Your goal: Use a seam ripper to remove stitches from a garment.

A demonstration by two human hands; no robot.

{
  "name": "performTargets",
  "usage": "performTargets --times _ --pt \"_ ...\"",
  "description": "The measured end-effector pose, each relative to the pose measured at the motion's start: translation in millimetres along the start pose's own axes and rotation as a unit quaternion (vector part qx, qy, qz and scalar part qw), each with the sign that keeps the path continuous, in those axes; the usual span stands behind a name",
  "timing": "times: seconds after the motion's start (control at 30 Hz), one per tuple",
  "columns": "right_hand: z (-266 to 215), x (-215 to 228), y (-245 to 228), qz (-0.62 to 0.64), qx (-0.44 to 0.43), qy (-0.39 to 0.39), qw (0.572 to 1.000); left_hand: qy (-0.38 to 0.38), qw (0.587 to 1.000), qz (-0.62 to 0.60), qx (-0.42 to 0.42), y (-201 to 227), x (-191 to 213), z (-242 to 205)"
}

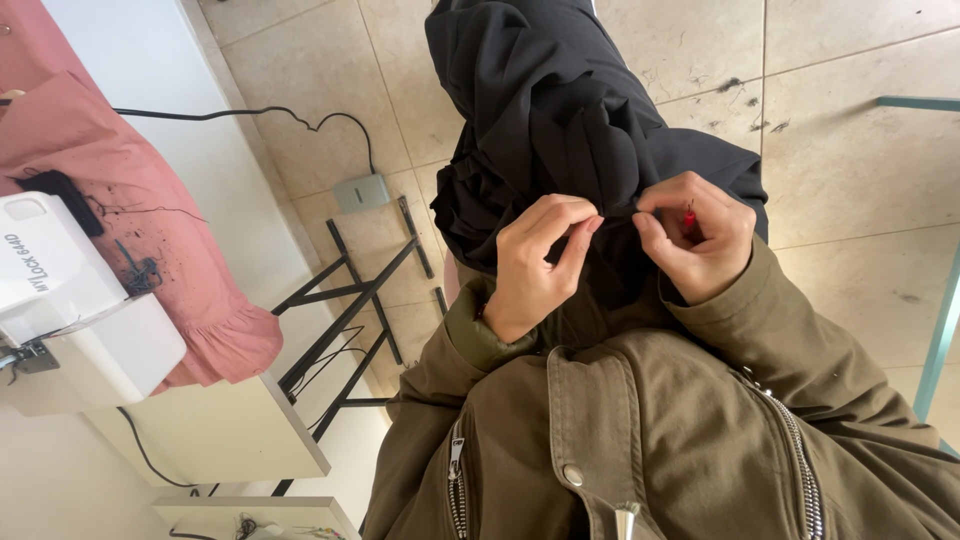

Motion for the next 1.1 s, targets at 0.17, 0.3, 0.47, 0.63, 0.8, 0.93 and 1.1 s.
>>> performTargets --times 0.17,0.3,0.47,0.63,0.8,0.93,1.1 --pt "-10 2 23 0.058 -0.062 0.010 0.996 0.014 1.000 -0.026 0.003 -4 0 -3" --pt "-12 4 21 0.076 -0.061 -0.006 0.995 0.012 0.991 -0.121 0.051 -23 -7 -10" --pt "-11 1 18 0.089 -0.062 -0.010 0.994 -0.002 0.933 -0.335 0.133 -73 -33 -32" --pt "-1 -3 0 0.035 -0.020 -0.026 0.999 0.000 0.882 -0.446 0.152 -49 -27 -13" --pt "9 13 -14 -0.054 0.036 -0.036 0.997 -0.015 0.907 -0.401 0.126 -53 -18 -15" --pt "56 38 -53 -0.099 0.109 -0.057 0.987 -0.051 0.946 -0.307 0.094 -42 -7 -7" --pt "86 16 -36 -0.062 0.244 -0.224 0.941 -0.099 0.964 -0.244 0.041 -11 20 12"
Point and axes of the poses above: each hand's wrist, its own z-axis towards the middle knuckle, its own x-axis out of the back of the hand, y = z × x, the point moved 6 cm from there along z, towards the middle knuckle, and after that the axes turned 11 degrees about -y, right-handed, at the moved point
